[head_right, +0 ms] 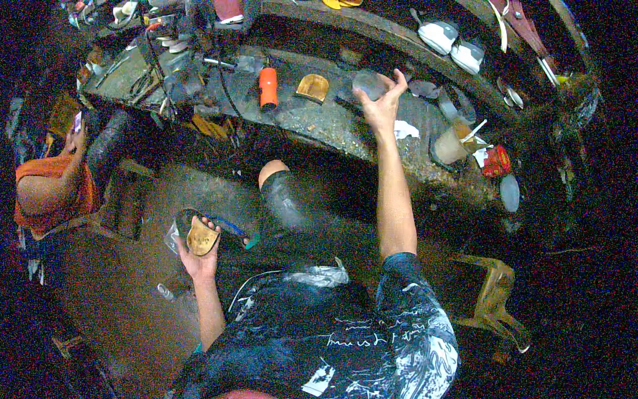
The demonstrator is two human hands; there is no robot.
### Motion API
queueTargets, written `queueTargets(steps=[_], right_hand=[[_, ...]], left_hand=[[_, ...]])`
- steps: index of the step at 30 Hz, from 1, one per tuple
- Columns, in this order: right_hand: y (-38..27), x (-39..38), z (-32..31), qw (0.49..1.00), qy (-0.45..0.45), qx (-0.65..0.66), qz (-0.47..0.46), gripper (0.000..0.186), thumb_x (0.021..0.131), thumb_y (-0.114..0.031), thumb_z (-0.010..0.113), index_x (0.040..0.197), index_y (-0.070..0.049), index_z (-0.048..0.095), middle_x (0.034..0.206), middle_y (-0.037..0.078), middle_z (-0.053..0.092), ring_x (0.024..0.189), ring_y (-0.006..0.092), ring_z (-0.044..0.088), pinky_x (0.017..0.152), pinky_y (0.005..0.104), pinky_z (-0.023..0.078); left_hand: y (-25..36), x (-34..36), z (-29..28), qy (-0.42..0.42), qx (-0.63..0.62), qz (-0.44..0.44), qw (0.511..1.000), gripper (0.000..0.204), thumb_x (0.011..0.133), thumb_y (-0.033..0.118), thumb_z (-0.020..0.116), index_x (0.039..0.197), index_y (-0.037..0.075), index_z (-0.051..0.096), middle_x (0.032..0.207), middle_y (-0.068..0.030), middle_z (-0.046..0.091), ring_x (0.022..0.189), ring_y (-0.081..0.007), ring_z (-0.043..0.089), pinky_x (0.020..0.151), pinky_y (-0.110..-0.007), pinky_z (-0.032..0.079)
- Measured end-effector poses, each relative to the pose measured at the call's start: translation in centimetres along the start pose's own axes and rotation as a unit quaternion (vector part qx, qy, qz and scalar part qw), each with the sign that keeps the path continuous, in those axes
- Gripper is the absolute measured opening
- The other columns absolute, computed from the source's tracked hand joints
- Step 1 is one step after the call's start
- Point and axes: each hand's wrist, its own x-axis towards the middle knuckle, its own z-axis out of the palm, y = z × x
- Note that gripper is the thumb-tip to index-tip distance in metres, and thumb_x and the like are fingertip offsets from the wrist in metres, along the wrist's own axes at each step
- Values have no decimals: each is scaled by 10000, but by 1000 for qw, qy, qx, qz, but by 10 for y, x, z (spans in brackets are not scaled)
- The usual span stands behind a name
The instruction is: The person uses a handheld torch to heat a small curved shoe part, then wipes it with a tissue. They place the part on a workbench, pick up another similar part, and continue wiping and handling both parts.
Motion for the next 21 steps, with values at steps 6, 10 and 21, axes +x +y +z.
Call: queueTargets(steps=[6,10,21], right_hand=[[37,23,-25,999,11,-25,29,1132,759,-218,964,1593,-85,212,1380,254,620,1323,377,601,1170,483,446],[54,35,-38,999,14,-33,17,1113,777,-228,971,1581,-80,215,1402,260,614,1309,384,610,1156,479,461],[76,55,-69,994,55,-85,30,1127,776,-204,979,1586,-61,208,1439,272,561,1319,381,586,1144,476,463]], left_hand=[[1,2,2,4,-2,-8,1000,731,1108,630,407,1597,91,475,1476,-224,588,1364,-435,556,1251,-631,353],[0,3,2,-3,-15,-12,1000,722,1110,621,415,1594,89,480,1480,-229,585,1372,-446,551,1255,-626,351],[-1,7,4,11,-9,-15,1000,681,1119,590,428,1589,101,489,1473,-228,587,1376,-438,549,1252,-614,359]])
